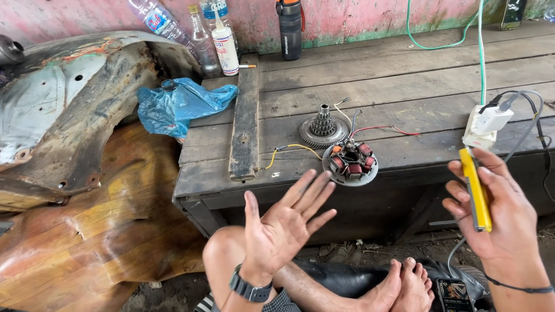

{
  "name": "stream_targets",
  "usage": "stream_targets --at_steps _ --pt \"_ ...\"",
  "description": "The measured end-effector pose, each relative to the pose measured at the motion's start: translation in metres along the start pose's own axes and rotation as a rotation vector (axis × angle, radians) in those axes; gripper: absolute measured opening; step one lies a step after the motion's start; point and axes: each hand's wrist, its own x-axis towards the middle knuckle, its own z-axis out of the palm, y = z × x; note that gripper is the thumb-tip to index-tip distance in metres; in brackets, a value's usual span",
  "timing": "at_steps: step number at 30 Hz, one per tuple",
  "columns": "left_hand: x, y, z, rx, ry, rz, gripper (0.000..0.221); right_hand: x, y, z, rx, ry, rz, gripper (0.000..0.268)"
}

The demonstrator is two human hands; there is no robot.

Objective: The person uses a utility knife to strip insulation from wires on a motorcycle stator assembly while holding the part on a wooden workbench.

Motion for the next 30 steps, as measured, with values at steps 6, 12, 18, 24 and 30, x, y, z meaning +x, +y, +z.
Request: stream_targets --at_steps 6,12,18,24,30 --pt "-0.088 0.014 0.001 1.505 0.520 0.638 0.076 -0.015 -0.013 0.005 -0.064 0.056 -0.076 0.027" --pt "-0.286 -0.051 -0.196 1.969 1.426 -0.064 0.084 -0.016 -0.010 -0.021 -0.057 -0.129 -0.068 0.023" --pt "-0.358 -0.115 -0.272 1.689 1.513 -0.791 0.110 -0.031 -0.026 -0.002 -0.417 -0.100 -0.161 0.038" --pt "-0.347 -0.109 -0.247 1.634 1.581 -0.767 0.087 -0.047 -0.051 0.037 -0.342 -0.294 -0.154 0.067" --pt "-0.339 -0.117 -0.238 1.794 1.652 -0.663 0.073 -0.037 -0.046 0.050 0.209 -0.547 -0.138 0.059"
